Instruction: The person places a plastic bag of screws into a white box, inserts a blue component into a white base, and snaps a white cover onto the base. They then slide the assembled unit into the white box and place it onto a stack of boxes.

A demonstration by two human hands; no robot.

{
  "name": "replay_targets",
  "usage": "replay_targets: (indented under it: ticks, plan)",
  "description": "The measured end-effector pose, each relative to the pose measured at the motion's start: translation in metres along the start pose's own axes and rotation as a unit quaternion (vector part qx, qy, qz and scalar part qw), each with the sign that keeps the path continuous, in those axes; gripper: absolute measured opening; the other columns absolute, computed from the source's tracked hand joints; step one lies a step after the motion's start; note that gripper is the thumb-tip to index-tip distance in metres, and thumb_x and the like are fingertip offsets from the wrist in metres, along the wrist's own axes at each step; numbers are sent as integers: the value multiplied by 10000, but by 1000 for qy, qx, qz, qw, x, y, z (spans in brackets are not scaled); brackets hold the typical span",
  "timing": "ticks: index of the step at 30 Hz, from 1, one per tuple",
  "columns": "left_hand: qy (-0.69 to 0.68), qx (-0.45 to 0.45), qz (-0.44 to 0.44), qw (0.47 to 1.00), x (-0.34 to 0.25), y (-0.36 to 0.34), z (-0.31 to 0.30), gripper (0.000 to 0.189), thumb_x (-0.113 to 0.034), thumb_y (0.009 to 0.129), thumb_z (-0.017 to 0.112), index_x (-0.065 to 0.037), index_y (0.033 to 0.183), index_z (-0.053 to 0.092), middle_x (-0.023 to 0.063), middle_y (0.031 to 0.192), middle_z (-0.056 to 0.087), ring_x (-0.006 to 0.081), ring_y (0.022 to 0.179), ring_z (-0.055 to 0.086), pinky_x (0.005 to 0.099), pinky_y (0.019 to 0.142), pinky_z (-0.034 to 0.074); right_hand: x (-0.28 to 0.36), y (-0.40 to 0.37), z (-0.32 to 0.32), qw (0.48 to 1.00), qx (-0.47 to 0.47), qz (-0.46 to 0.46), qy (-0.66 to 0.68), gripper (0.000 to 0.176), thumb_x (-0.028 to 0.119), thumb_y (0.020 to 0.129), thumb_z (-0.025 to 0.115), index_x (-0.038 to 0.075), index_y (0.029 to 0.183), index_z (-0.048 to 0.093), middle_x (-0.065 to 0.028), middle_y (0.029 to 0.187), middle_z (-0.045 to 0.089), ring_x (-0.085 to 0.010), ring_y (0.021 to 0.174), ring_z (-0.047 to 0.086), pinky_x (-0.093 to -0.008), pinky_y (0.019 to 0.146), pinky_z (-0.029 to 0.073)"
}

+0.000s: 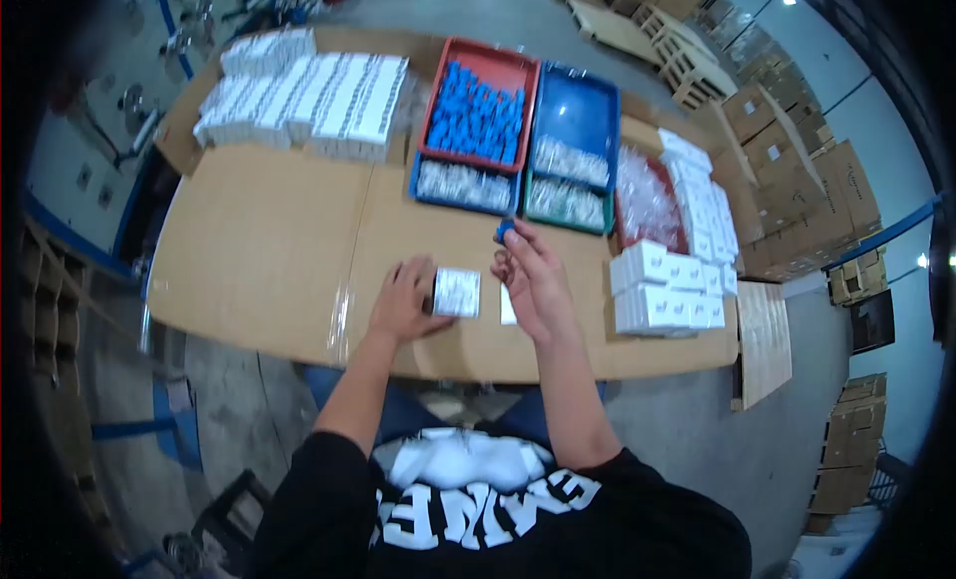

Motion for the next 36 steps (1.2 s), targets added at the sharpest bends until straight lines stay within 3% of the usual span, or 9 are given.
replay_targets:
  ticks: [8, 15, 20, 23, 25, 27, 29, 34, 36]
  plan:
    - [-5, -28, 3, 1000, -5, 1, -11, 945, -700, 744, 752, -34, 1394, 584, 154, 1504, 501, 304, 1457, 412, 499, 1243, 273, -62, -15, -64, 994, -12, 83, -69, 190, 19, 982, 678, -43, 1161, 660, -167, 1161, 707, -243, 1065, 710, -364, 987, 593]
    - [-27, -46, 16, 998, -4, 7, -15, 934, -669, 715, 782, -20, 1359, 588, 151, 1484, 518, 315, 1447, 427, 510, 1220, 302, -95, 8, -74, 979, 8, 161, 122, 250, 179, 1028, 652, -38, 1152, 663, -198, 1184, 704, -268, 1109, 704, -390, 1029, 576]
    - [-32, -54, 12, 998, 0, 8, -10, 905, -640, 713, 794, -30, 1348, 588, 143, 1480, 519, 310, 1443, 434, 507, 1212, 304, -110, 28, -69, 975, 25, 189, 112, 213, 126, 1019, 655, -53, 1133, 659, -199, 1173, 708, -285, 1140, 698, -386, 1028, 575]
    - [-30, -37, 8, 999, 0, 9, -13, 901, -613, 716, 813, -57, 1378, 558, 146, 1485, 516, 320, 1445, 435, 526, 1207, 310, -109, 44, -68, 990, 23, 131, -35, 202, 98, 1002, 675, -48, 1140, 660, -179, 1167, 712, -273, 1142, 693, -371, 1010, 568]
    - [-28, -14, -4, 1000, 2, 10, -13, 901, -625, 735, 793, -49, 1384, 550, 132, 1505, 498, 315, 1463, 411, 521, 1220, 296, -98, 52, -57, 941, 44, -21, -334, 212, 81, 978, 704, -41, 1147, 661, -157, 1175, 714, -251, 1133, 685, -362, 981, 557]
    - [-28, -16, 3, 999, 3, 10, -11, 913, -637, 741, 780, -37, 1388, 544, 131, 1514, 490, 313, 1470, 403, 519, 1226, 289, -106, 57, -54, 913, 69, -75, -396, 237, 58, 924, 737, -16, 1140, 674, -133, 1171, 722, -266, 1104, 682, -375, 966, 541]
    - [-19, -12, 2, 1000, 5, 10, -8, 933, -646, 739, 776, -28, 1396, 537, 133, 1514, 490, 313, 1471, 402, 517, 1231, 283, -102, 55, -39, 766, 116, -197, -601, 263, 39, 872, 747, 12, 1126, 688, -126, 1164, 721, -305, 1090, 676, -389, 963, 530]
    - [-29, -4, -7, 1000, 7, 10, -8, 923, -621, 745, 776, -42, 1419, 526, 138, 1517, 485, 309, 1471, 400, 515, 1234, 282, -120, 53, -37, 750, 142, -234, -602, 279, 6, 840, 765, 5, 1111, 696, -159, 1181, 714, -320, 1118, 681, -383, 961, 540]
    - [-26, -8, -3, 1000, 9, 12, -9, 916, -611, 746, 777, -46, 1421, 525, 137, 1517, 483, 308, 1470, 400, 517, 1234, 282, -125, 54, -40, 738, 116, -238, -620, 265, 66, 852, 761, 37, 1105, 689, -116, 1190, 714, -335, 1140, 658, -486, 1095, 470]
Point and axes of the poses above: each hand's wrist, its own y-axis towards the middle knuckle, its own z-axis out of the palm, x = y × z, the point moved 7 cm from there along y, towards the middle knuckle
